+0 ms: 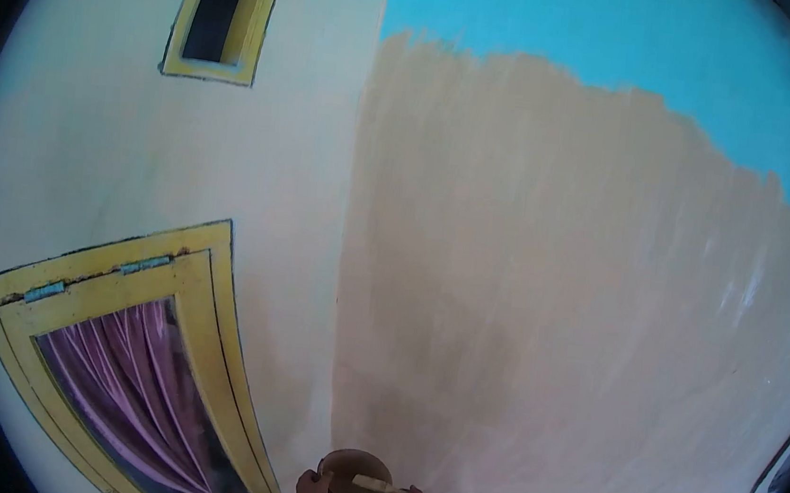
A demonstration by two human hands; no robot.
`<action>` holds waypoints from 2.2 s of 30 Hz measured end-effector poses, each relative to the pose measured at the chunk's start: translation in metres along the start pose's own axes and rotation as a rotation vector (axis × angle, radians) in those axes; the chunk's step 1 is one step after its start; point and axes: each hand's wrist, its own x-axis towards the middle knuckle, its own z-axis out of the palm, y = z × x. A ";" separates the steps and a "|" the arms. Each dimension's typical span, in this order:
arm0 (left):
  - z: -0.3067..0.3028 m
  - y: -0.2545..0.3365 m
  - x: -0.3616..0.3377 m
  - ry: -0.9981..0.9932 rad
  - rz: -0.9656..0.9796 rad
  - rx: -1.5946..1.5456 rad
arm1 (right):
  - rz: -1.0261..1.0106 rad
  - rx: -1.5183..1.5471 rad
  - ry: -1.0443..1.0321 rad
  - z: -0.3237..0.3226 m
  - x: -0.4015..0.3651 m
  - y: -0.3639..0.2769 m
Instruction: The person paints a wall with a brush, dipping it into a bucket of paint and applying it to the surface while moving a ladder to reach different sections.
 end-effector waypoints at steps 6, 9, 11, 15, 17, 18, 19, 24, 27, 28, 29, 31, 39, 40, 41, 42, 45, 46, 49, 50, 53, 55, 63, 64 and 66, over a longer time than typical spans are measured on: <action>0.007 -0.053 0.032 0.097 0.013 0.010 | 0.135 0.086 -0.082 -0.002 0.032 0.004; 0.001 -0.046 0.026 0.091 0.033 -0.037 | 0.121 0.159 -0.147 0.005 0.029 -0.004; -0.002 -0.038 0.026 0.074 0.059 0.029 | 0.147 0.192 -0.130 0.016 0.020 -0.012; -0.003 -0.017 0.027 0.057 0.030 -0.072 | 0.079 0.224 -0.146 0.040 0.011 -0.035; -0.005 -0.005 0.030 0.028 0.007 -0.137 | 0.057 0.246 -0.177 0.054 0.010 -0.048; -0.006 0.003 0.033 0.054 0.057 -0.025 | 0.015 0.278 -0.169 0.062 0.010 -0.056; -0.005 0.008 0.038 0.048 0.049 -0.024 | -0.026 0.310 -0.159 0.072 0.008 -0.066; -0.017 0.084 0.042 -0.044 0.067 -0.127 | -0.211 0.436 -0.273 0.138 -0.010 -0.137; -0.016 0.098 0.069 -0.070 0.128 -0.165 | -0.260 0.522 -0.330 0.181 -0.011 -0.190; -0.018 0.111 0.070 -0.071 0.133 -0.174 | -0.307 0.526 -0.391 0.197 -0.012 -0.209; -0.021 0.126 0.068 -0.088 0.111 -0.272 | -0.355 0.527 -0.455 0.213 -0.016 -0.228; -0.025 0.138 0.070 -0.108 0.102 -0.385 | -0.424 0.565 -0.555 0.248 -0.027 -0.269; -0.045 0.109 0.072 -0.074 0.051 -0.255 | -0.657 0.557 -0.762 0.404 -0.052 -0.415; -0.045 0.099 0.072 -0.069 0.032 -0.267 | -0.691 0.559 -0.749 0.423 -0.061 -0.425; -0.041 0.081 0.077 -0.056 0.057 -0.232 | -0.726 0.558 -0.733 0.441 -0.071 -0.433; -0.039 0.063 0.085 -0.039 0.084 -0.198 | -0.732 0.553 -0.746 0.458 -0.073 -0.444; -0.040 0.030 0.085 -0.008 0.066 -0.179 | -0.850 0.529 -0.713 0.502 -0.078 -0.473; -0.037 0.017 0.084 0.003 0.044 -0.179 | -0.984 0.481 -0.644 0.515 -0.078 -0.478; -0.034 -0.014 0.073 0.116 0.099 -0.065 | -1.329 0.262 -0.485 0.540 -0.083 -0.483; -0.027 -0.032 0.073 0.117 0.057 -0.094 | -1.527 0.083 -0.370 0.548 -0.085 -0.485; -0.024 -0.051 0.054 0.137 0.059 -0.004 | -2.000 -0.451 0.055 0.564 -0.083 -0.496; -0.016 -0.064 0.043 0.139 0.036 0.019 | -2.224 -0.829 0.393 0.576 -0.072 -0.507; -0.005 -0.079 0.027 0.198 0.042 -0.027 | -2.293 -2.068 0.573 0.593 -0.026 -0.490; -0.008 -0.073 0.022 0.190 0.045 -0.031 | -2.314 -2.078 0.496 0.590 -0.019 -0.483; -0.018 -0.061 0.011 0.090 -0.003 -0.034 | -2.273 -2.224 0.347 0.579 -0.006 -0.465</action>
